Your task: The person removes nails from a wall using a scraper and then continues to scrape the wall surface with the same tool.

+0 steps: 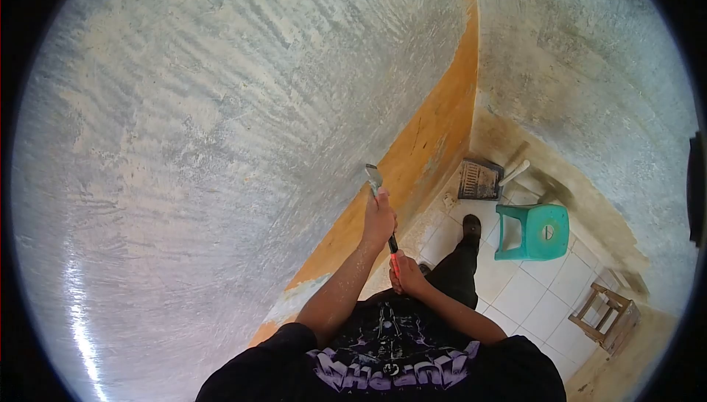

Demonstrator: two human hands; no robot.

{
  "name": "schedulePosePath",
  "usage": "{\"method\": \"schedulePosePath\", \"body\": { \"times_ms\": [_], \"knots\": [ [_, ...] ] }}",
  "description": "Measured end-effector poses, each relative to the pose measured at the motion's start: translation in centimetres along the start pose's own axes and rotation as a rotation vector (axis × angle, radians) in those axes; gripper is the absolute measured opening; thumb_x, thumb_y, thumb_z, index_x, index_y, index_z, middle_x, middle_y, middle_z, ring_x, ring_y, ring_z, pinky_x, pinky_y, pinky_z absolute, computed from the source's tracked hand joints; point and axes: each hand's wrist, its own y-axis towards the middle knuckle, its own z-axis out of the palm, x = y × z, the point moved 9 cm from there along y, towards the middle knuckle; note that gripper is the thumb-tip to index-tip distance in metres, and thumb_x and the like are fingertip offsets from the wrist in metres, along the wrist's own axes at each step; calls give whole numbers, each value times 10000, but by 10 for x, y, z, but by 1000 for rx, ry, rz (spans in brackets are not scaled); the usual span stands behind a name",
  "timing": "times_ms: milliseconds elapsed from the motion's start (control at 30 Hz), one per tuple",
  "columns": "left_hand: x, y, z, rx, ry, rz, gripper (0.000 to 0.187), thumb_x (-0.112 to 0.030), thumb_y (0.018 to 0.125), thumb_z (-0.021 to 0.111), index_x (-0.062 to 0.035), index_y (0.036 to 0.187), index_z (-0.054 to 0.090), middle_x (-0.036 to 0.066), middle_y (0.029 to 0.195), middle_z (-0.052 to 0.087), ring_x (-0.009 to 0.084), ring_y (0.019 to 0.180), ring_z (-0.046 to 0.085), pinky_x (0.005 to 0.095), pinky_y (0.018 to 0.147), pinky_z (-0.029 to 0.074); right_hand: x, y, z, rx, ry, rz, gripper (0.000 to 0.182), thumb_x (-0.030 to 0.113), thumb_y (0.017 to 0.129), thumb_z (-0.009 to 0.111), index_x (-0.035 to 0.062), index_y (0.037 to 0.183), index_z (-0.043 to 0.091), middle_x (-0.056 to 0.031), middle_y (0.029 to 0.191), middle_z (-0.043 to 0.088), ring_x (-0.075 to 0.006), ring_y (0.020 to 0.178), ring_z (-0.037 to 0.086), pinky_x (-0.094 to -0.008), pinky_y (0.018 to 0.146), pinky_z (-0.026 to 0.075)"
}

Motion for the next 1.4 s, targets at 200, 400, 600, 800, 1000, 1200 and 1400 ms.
{"method": "schedulePosePath", "body": {
  "times_ms": [200, 400, 600, 800, 1000, 1200, 1400],
  "knots": [
    [-3, 42, 18, -28, 168, 131, 391, -477, 1040, 356, -93, 1082, 416, 2, 556, 413, 130, 416, 440, 309, 394, 371, 21, 11, -17, -45, -26, -82, 544, 580, 1030, 288, 98, 822, 433, -26, 488, 379, -140, 338, 361, -296, 338, 319],
    [-17, 20, 21, -9, 53, 47, 354, -444, 1047, 344, -98, 1057, 422, -2, 534, 412, 136, 388, 435, 306, 372, 360, 27, 6, -14, -69, -5, -75, 552, 577, 1029, 296, 92, 806, 439, -24, 486, 388, -129, 335, 368, -289, 329, 327],
    [-5, 3, 6, 3, -9, 38, 342, -434, 1051, 337, -99, 1058, 404, -11, 527, 390, 127, 375, 404, 301, 365, 350, 8, -2, -5, -30, -48, -59, 550, 577, 1029, 295, 100, 797, 438, -22, 487, 388, -128, 341, 372, -292, 330, 328],
    [-15, 16, 17, -23, 76, 37, 401, -472, 1046, 332, -79, 1058, 411, -2, 530, 382, 132, 382, 397, 307, 382, 361, 17, 2, -9, -26, 45, -8, 543, 606, 1018, 299, 112, 838, 436, -20, 491, 375, -141, 338, 347, -305, 328, 303],
    [-25, 33, 35, -45, 136, 97, 392, -447, 1049, 349, -64, 1033, 433, 21, 583, 432, 153, 425, 461, 325, 408, 391, 34, 13, -27, -58, 2, -36, 553, 621, 1011, 303, 113, 834, 435, -18, 478, 361, -139, 340, 344, -304, 331, 298],
    [-18, 52, 40, -61, 146, 137, 391, -421, 1053, 362, -45, 1036, 468, 34, 634, 457, 147, 492, 500, 340, 450, 405, 45, 15, -39, -56, -12, -32, 548, 606, 1018, 297, 112, 824, 433, -25, 476, 371, -144, 338, 343, -311, 331, 310],
    [-28, 60, 59, -62, 109, 169, 387, -470, 1051, 330, -93, 1001, 401, -11, 529, 363, 130, 379, 387, 308, 384, 368, 57, 19, -54, -73, -30, -17, 553, 602, 1019, 292, 108, 814, 433, -30, 479, 375, -148, 339, 349, -314, 332, 325]
  ]
}}
